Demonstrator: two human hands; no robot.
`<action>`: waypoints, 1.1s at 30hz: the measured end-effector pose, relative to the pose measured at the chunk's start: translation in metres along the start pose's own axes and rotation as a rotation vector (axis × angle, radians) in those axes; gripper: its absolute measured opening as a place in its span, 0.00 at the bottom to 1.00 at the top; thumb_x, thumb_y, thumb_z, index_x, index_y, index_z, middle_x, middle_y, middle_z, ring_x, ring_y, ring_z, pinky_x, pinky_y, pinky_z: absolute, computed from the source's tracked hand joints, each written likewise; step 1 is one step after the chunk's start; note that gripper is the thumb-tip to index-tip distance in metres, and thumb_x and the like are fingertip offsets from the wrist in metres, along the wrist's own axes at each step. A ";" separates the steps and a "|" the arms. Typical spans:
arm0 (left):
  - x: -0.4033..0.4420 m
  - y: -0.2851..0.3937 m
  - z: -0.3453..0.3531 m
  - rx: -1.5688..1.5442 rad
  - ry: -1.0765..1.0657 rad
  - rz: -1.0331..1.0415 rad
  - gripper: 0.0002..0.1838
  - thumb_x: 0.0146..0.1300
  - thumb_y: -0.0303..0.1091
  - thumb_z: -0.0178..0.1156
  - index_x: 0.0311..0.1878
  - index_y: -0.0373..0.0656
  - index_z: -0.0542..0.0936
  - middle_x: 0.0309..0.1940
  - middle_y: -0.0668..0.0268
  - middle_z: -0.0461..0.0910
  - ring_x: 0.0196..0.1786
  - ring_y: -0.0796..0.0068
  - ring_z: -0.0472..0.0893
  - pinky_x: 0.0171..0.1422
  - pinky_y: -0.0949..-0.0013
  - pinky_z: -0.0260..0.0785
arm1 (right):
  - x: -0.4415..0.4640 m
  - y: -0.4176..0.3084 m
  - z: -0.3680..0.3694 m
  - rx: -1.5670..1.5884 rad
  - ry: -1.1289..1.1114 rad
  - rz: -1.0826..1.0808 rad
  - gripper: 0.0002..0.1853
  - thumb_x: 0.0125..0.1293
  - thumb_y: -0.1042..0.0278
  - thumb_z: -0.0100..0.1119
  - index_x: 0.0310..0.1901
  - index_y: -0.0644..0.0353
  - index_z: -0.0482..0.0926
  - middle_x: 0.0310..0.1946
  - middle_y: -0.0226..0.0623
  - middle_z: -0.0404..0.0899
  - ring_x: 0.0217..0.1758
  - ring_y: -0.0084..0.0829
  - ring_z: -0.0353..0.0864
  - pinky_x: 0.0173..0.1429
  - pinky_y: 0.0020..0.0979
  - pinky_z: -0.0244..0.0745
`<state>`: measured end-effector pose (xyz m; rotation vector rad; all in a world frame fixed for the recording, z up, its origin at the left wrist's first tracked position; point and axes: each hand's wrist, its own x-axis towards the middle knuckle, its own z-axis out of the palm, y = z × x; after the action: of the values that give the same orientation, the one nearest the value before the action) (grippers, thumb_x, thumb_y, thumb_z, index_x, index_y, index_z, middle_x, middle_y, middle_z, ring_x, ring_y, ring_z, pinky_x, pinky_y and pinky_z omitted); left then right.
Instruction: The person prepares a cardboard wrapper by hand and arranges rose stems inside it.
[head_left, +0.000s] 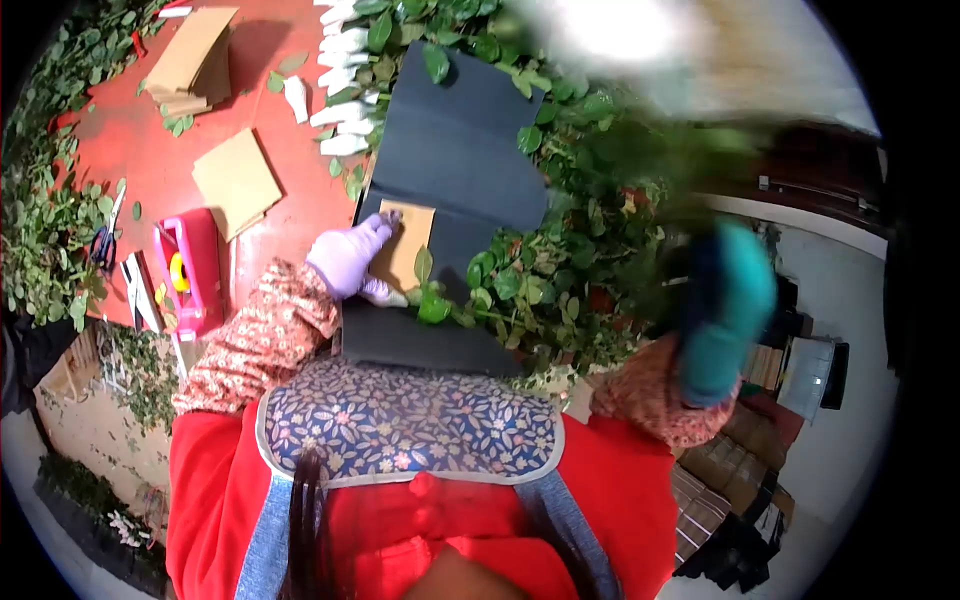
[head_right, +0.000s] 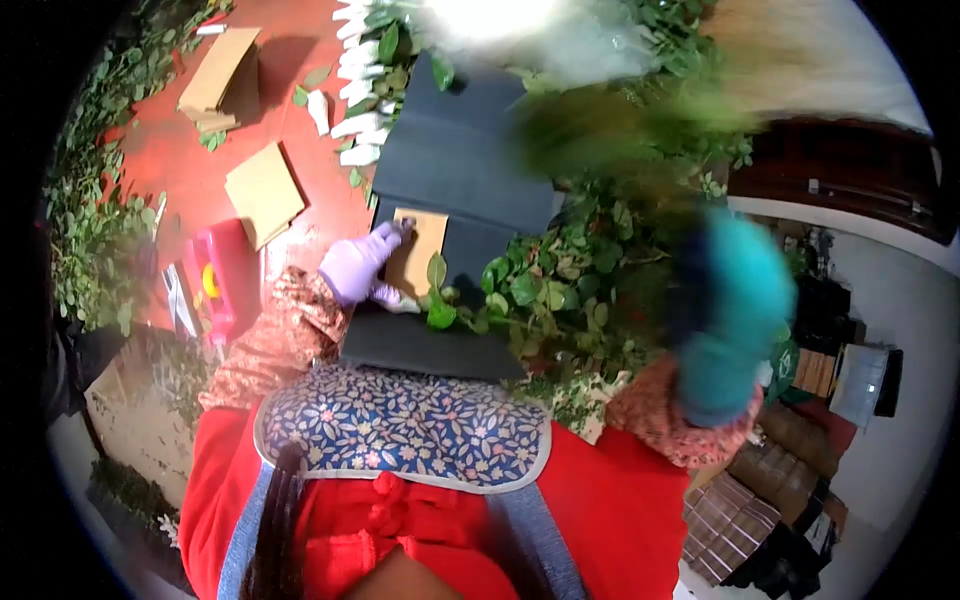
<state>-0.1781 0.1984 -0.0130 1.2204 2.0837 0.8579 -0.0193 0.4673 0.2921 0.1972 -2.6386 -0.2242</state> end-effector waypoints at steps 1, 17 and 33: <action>0.006 -0.014 0.009 -0.008 0.063 0.060 0.47 0.43 0.33 0.77 0.69 0.45 0.66 0.65 0.62 0.70 0.55 0.55 0.80 0.55 0.63 0.76 | -0.004 -0.017 0.027 0.113 -0.175 -0.081 0.13 0.63 0.69 0.61 0.48 0.61 0.80 0.29 0.38 0.80 0.30 0.35 0.80 0.33 0.36 0.74; 0.008 0.001 -0.008 -0.734 -0.018 -0.149 0.36 0.55 0.20 0.65 0.69 0.44 0.67 0.63 0.64 0.71 0.57 0.66 0.80 0.58 0.72 0.79 | -0.123 -0.053 0.189 0.481 -0.658 0.173 0.06 0.65 0.63 0.59 0.37 0.54 0.80 0.28 0.41 0.81 0.31 0.46 0.81 0.34 0.44 0.75; -0.016 0.040 -0.024 0.284 -0.015 0.294 0.20 0.48 0.32 0.68 0.47 0.44 0.79 0.41 0.62 0.75 0.38 0.58 0.81 0.38 0.58 0.74 | -0.065 -0.020 0.144 0.445 -0.770 0.183 0.11 0.66 0.55 0.57 0.38 0.52 0.80 0.30 0.40 0.81 0.34 0.45 0.82 0.39 0.45 0.76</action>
<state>-0.1684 0.1935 0.0354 1.7097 2.0965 0.6873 -0.0291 0.4775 0.1339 0.0025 -3.4148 0.4458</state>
